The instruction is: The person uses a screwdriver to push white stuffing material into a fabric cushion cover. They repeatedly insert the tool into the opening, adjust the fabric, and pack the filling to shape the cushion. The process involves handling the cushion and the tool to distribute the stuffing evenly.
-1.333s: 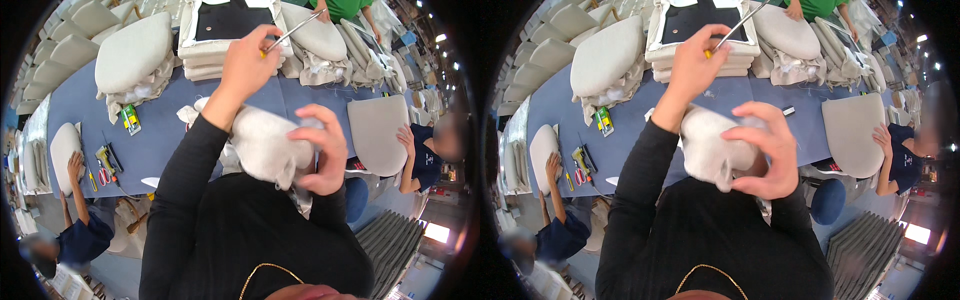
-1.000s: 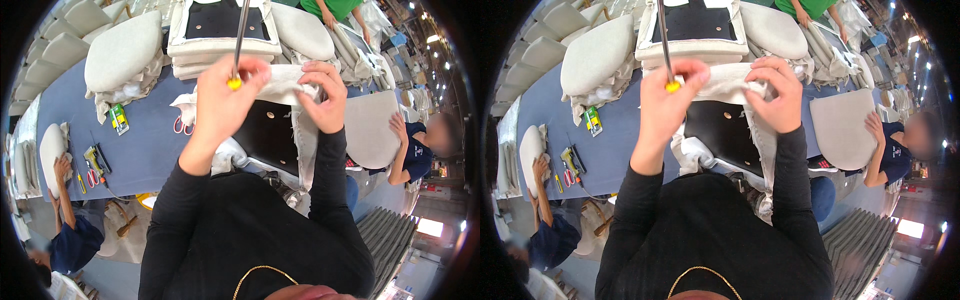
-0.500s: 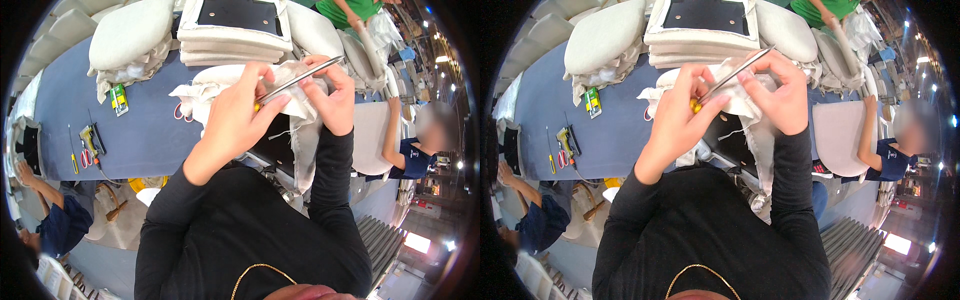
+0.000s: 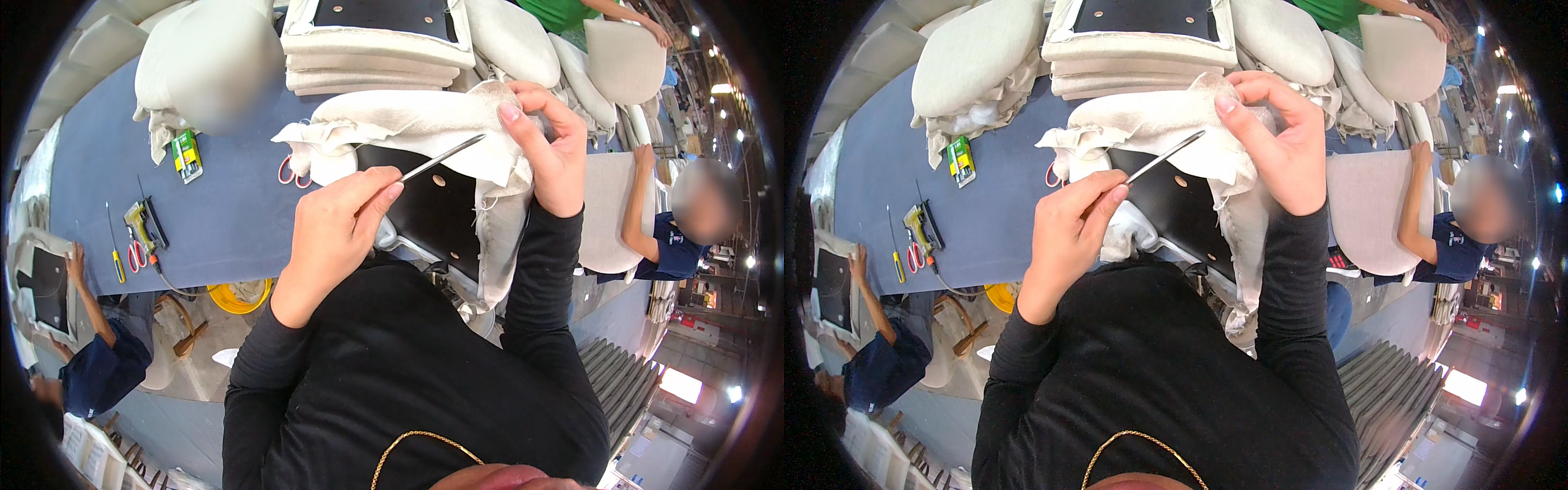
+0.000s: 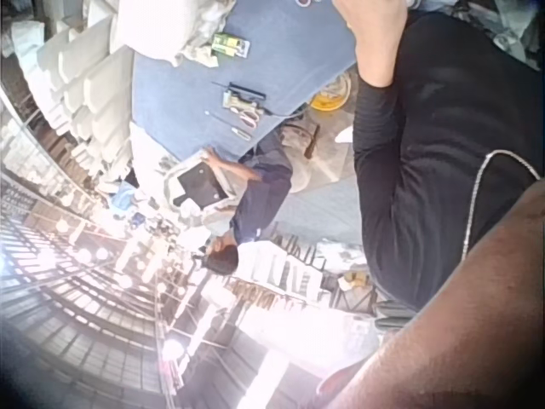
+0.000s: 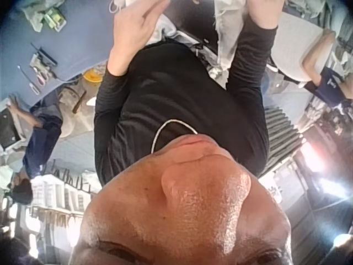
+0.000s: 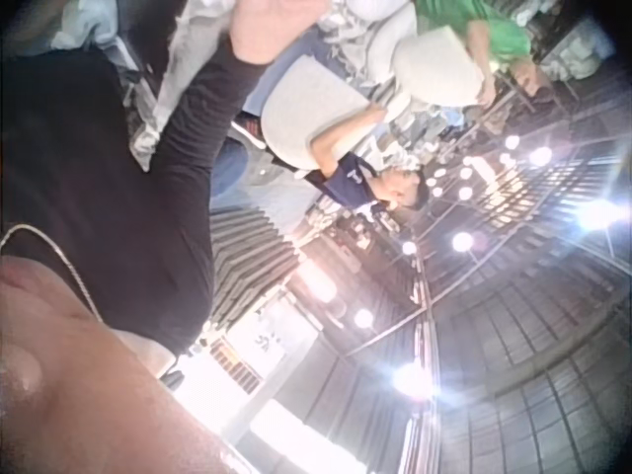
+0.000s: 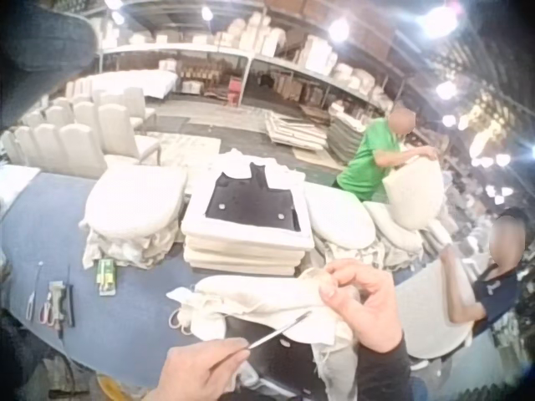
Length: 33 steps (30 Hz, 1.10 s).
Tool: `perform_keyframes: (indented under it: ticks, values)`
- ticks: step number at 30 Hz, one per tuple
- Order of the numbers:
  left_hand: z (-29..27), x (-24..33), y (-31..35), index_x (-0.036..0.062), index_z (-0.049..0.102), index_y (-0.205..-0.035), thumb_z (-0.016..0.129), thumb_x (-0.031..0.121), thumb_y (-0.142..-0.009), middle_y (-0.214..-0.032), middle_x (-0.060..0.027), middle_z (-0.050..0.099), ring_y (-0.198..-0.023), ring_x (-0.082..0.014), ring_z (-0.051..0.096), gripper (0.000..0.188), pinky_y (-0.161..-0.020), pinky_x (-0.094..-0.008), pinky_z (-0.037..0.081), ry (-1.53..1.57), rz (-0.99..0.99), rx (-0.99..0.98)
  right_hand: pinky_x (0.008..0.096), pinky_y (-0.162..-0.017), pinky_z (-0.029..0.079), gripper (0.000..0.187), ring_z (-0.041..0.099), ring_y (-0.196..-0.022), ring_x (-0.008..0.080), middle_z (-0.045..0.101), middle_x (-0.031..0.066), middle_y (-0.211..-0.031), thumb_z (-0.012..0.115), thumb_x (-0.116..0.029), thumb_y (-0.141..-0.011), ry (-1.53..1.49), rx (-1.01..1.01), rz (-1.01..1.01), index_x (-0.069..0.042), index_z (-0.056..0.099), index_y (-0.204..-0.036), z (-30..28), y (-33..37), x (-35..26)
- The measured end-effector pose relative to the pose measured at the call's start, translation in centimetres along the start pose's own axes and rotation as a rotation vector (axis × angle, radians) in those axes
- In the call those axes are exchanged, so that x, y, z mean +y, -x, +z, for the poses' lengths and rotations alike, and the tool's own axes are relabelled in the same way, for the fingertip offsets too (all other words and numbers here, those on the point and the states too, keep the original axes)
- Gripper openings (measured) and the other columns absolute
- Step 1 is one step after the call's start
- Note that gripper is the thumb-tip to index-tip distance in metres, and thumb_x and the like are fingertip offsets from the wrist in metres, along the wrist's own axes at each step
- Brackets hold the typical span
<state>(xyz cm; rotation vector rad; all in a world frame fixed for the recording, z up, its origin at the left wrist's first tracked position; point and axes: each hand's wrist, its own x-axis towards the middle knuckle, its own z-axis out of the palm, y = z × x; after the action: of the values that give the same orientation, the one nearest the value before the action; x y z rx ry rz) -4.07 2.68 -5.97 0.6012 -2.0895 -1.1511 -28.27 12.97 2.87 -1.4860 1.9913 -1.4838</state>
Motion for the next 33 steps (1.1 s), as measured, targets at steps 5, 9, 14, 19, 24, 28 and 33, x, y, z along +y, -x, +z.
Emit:
perform_keyframes:
  ticks: [5, 9, 14, 19, 24, 28, 33]
  values:
    - [-0.4, 0.5, -0.2, 0.0029, 0.076, -0.111, 0.074, 0.013, -0.099, -0.087, -0.0139, 0.074, -0.072, -0.0258, 0.071, 0.016, -0.068, -0.032, 0.054, -0.008, 0.035, -0.026, 0.0325, -0.103, 0.047, 0.022, 0.067, -0.108, 0.0178, 0.075, 0.0111, -0.116, 0.08, -0.019, -0.093, 0.018, -0.006, 0.0, 0.001, 0.073, -0.097, 0.1, 0.7, -0.9]
    - [-0.9, 0.9, -0.2, 0.0025, 0.077, -0.11, 0.074, 0.012, -0.099, -0.087, -0.0141, 0.075, -0.072, -0.0234, 0.071, 0.015, -0.068, -0.0312, 0.054, 0.022, 0.011, -0.042, 0.04, -0.109, 0.047, 0.036, 0.069, -0.116, 0.0276, 0.073, 0.017, -0.124, 0.085, -0.026, -0.085, -0.241, -0.209, -0.146, 0.0, 0.072, -0.107, -1.4, 1.1, 0.6]
    - [-1.6, 1.1, 0.6, 0.0012, 0.078, -0.108, 0.075, 0.009, -0.097, -0.09, -0.012, 0.077, -0.074, -0.0214, 0.072, 0.013, -0.07, -0.0303, 0.054, 0.036, 0.052, -0.065, 0.0513, -0.112, 0.048, 0.049, 0.066, -0.127, 0.0402, 0.07, 0.0243, -0.13, 0.09, -0.03, -0.08, -0.402, -0.195, -0.295, -0.001, 0.072, -0.115, -0.8, 3.8, 3.3]
    - [-1.9, 1.1, 0.4, 0.0011, 0.078, -0.106, 0.078, 0.007, -0.094, -0.091, -0.0114, 0.079, -0.074, -0.0222, 0.073, 0.014, -0.069, -0.0295, 0.055, -0.009, 0.186, -0.095, 0.0529, -0.108, 0.052, 0.051, 0.068, -0.125, 0.042, 0.071, 0.0254, -0.129, 0.094, -0.029, -0.076, -0.426, -0.195, -0.375, -0.001, 0.074, -0.114, -0.5, 4.8, 3.4]
    - [-3.1, 1.4, -0.6, 0.0018, 0.079, -0.1, 0.082, 0.004, -0.085, -0.077, -0.0109, 0.073, -0.065, -0.0243, 0.068, 0.016, -0.06, -0.0322, 0.05, -0.094, 0.323, -0.158, 0.0576, -0.109, 0.05, 0.054, 0.067, -0.124, 0.0446, 0.07, 0.0282, -0.129, 0.095, -0.034, -0.077, -0.419, -0.271, -0.445, -0.002, 0.073, -0.114, -0.7, 5.4, 3.3]
    - [-4.3, 1.8, -1.5, 0.0022, 0.078, -0.096, 0.082, 0.003, -0.08, -0.07, -0.0103, 0.066, -0.059, -0.0245, 0.063, 0.017, -0.055, -0.0343, 0.045, -0.162, 0.423, -0.225, 0.0577, -0.11, 0.051, 0.055, 0.069, -0.124, 0.0438, 0.071, 0.0284, -0.127, 0.098, -0.022, -0.068, -0.473, -0.318, -0.482, 0.0, 0.075, -0.113, -0.5, 5.7, 2.7]
    - [-4.7, 2.6, -1.1, 0.009, 0.079, -0.101, 0.085, 0.011, -0.083, -0.068, -0.005, 0.065, -0.056, -0.0222, 0.059, 0.019, -0.052, -0.0346, 0.044, -0.194, 0.384, -0.23, 0.0601, -0.113, 0.047, 0.063, 0.068, -0.124, 0.0468, 0.069, 0.033, -0.127, 0.1, -0.023, -0.069, -0.508, -0.305, -0.455, 0.001, 0.07, -0.12, -0.4, 6.3, 3.1]
